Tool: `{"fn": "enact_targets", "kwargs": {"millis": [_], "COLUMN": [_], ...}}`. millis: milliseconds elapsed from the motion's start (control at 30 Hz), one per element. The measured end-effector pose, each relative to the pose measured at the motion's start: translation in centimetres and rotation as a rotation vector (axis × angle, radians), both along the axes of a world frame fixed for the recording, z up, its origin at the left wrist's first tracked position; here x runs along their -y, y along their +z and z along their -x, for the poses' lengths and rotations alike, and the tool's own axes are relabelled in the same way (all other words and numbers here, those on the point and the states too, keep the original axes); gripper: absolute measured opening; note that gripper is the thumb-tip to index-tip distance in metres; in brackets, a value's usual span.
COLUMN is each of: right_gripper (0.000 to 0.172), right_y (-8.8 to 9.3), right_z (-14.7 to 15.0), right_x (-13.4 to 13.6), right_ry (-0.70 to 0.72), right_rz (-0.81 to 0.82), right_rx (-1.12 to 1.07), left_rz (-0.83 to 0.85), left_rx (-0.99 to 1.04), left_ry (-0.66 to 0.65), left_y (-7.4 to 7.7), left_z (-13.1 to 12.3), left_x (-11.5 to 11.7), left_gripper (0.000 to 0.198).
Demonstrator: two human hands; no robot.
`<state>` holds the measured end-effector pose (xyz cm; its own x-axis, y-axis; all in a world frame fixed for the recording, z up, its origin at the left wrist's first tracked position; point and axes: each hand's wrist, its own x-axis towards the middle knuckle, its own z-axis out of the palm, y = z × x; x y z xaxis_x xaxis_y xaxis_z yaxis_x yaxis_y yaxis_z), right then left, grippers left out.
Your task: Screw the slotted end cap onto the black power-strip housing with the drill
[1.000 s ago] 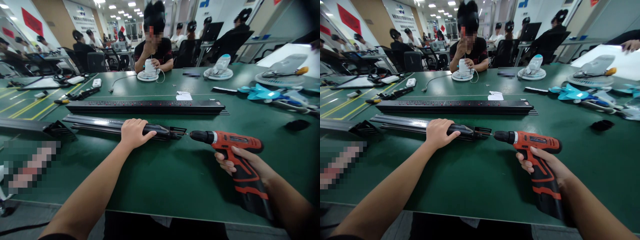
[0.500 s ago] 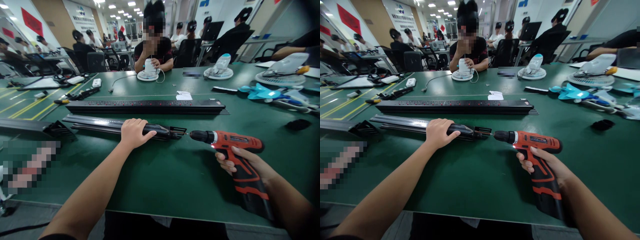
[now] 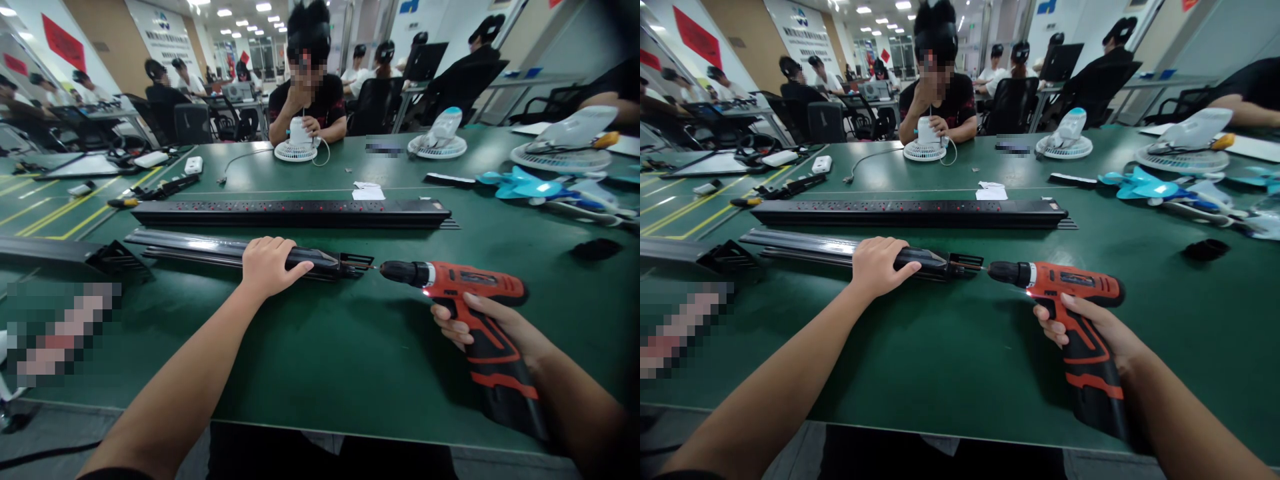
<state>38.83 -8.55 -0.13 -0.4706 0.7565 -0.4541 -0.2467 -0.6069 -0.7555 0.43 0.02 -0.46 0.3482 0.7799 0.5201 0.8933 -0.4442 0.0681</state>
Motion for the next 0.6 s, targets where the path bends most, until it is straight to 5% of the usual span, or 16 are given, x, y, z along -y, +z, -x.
{"fn": "enact_targets", "kwargs": {"millis": [600], "right_gripper": [0.033], "right_y": [0.00], "right_z": [-0.04], "right_x": [-0.01], "right_ry": [-0.008], "right_rz": [0.006], "right_rx": [-0.014], "left_rz": [-0.011], "left_rx": [-0.020], "left_ry": [0.004], "left_y": [-0.02], "left_z": [0.06], "left_x": [-0.02], "left_gripper": [0.062]}}
